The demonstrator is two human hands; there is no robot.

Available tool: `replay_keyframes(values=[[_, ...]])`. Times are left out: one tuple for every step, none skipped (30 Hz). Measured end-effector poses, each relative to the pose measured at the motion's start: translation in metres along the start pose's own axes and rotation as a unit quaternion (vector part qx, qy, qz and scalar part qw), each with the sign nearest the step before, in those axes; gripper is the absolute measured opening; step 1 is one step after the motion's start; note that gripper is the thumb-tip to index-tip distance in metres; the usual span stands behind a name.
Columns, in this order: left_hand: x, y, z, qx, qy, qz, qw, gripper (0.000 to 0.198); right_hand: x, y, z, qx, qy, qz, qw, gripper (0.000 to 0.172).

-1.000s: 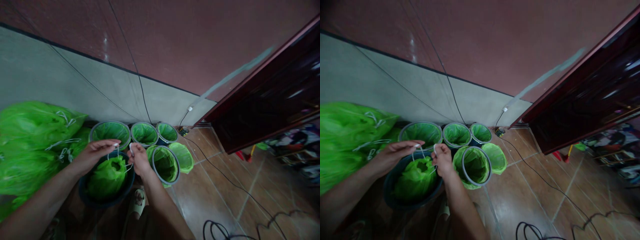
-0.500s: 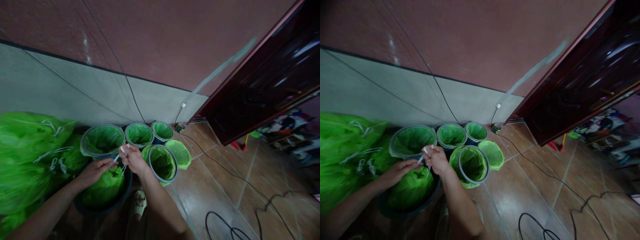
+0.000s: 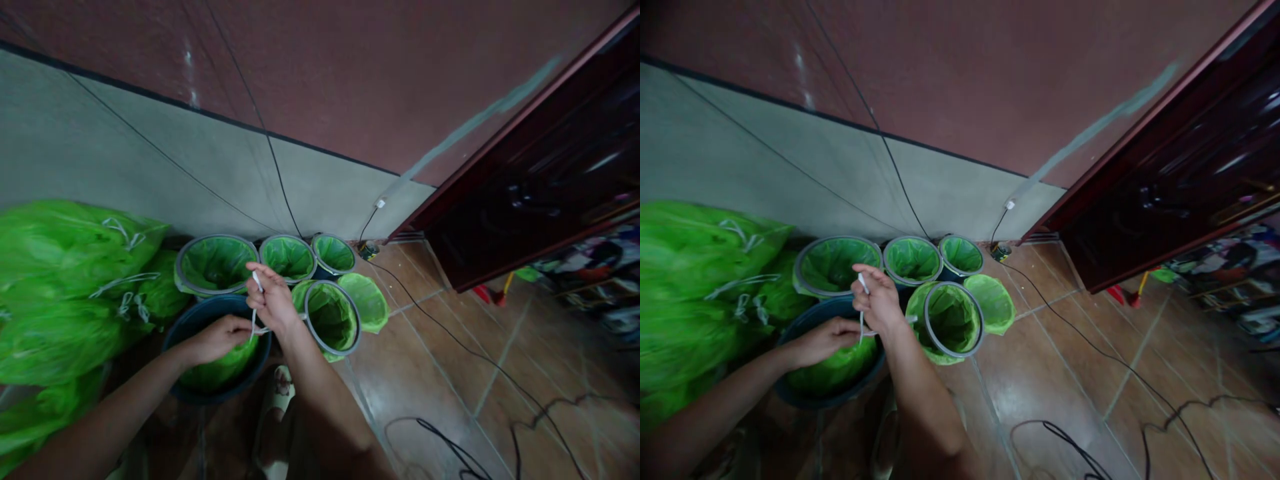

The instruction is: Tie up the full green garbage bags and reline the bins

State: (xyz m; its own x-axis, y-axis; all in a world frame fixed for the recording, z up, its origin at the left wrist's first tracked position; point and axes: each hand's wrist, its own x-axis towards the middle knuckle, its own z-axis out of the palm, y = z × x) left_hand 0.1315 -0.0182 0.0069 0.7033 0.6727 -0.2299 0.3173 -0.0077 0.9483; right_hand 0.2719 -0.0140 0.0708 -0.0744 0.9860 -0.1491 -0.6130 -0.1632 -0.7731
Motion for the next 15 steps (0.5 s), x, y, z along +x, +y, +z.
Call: replay_keyframes(values=[[-0.002, 0.001, 0.001, 0.002, -0.036, 0.003, 0.999, 0.03, 0.003, 0.0, -0.001, 0.005, 0.021, -0.005, 1.0, 0.014], [-0.003, 0.001, 0.0, 0.004, -0.062, 0.005, 0.998, 0.029, 0.006, -0.001, -0.004, 0.006, 0.045, -0.01, 0.999, 0.012], [-0.004, 0.001, -0.001, 0.009, -0.076, 0.006, 0.997, 0.029, 0.01, -0.001, -0.007, 0.002, 0.071, -0.014, 0.997, 0.01], [-0.005, 0.0, -0.002, 0.016, -0.075, 0.01, 0.997, 0.029, 0.013, -0.001, -0.01, -0.006, 0.098, -0.017, 0.995, 0.01], [-0.004, -0.003, -0.004, 0.024, -0.062, 0.011, 0.998, 0.031, 0.015, 0.001, -0.014, -0.022, 0.125, -0.013, 0.992, 0.012], [-0.003, -0.005, -0.006, 0.029, -0.038, 0.008, 0.999, 0.034, 0.017, 0.003, -0.018, -0.049, 0.15, -0.002, 0.987, 0.015], [-0.002, -0.008, -0.008, 0.027, -0.008, 0.003, 1.0, 0.037, 0.018, 0.006, -0.022, -0.089, 0.175, 0.013, 0.981, 0.02], [0.0, -0.011, -0.011, 0.019, 0.024, -0.007, 0.999, 0.04, 0.018, 0.01, -0.026, -0.144, 0.195, 0.032, 0.97, 0.024], [0.001, -0.014, -0.013, 0.005, 0.055, -0.019, 0.998, 0.042, 0.017, 0.015, -0.03, -0.213, 0.205, 0.052, 0.954, 0.028], [0.002, -0.016, -0.015, -0.012, 0.082, -0.032, 0.996, 0.044, 0.015, 0.019, -0.034, -0.288, 0.198, 0.076, 0.934, 0.03], [0.003, -0.017, -0.018, -0.028, 0.105, -0.046, 0.993, 0.045, 0.013, 0.023, -0.036, -0.362, 0.172, 0.102, 0.911, 0.03], [0.003, -0.017, -0.02, -0.039, 0.124, -0.06, 0.99, 0.046, 0.01, 0.026, -0.038, -0.431, 0.13, 0.128, 0.884, 0.027], [0.002, -0.016, -0.023, -0.045, 0.144, -0.073, 0.986, 0.045, 0.006, 0.028, -0.038, -0.49, 0.081, 0.149, 0.855, 0.023], [0.002, -0.015, -0.026, -0.049, 0.16, -0.083, 0.982, 0.044, 0.003, 0.029, -0.038, -0.537, 0.033, 0.162, 0.827, 0.02], [0.001, -0.014, -0.029, -0.052, 0.17, -0.092, 0.98, 0.042, 0.0, 0.028, -0.037, -0.569, -0.007, 0.169, 0.805, 0.02]])
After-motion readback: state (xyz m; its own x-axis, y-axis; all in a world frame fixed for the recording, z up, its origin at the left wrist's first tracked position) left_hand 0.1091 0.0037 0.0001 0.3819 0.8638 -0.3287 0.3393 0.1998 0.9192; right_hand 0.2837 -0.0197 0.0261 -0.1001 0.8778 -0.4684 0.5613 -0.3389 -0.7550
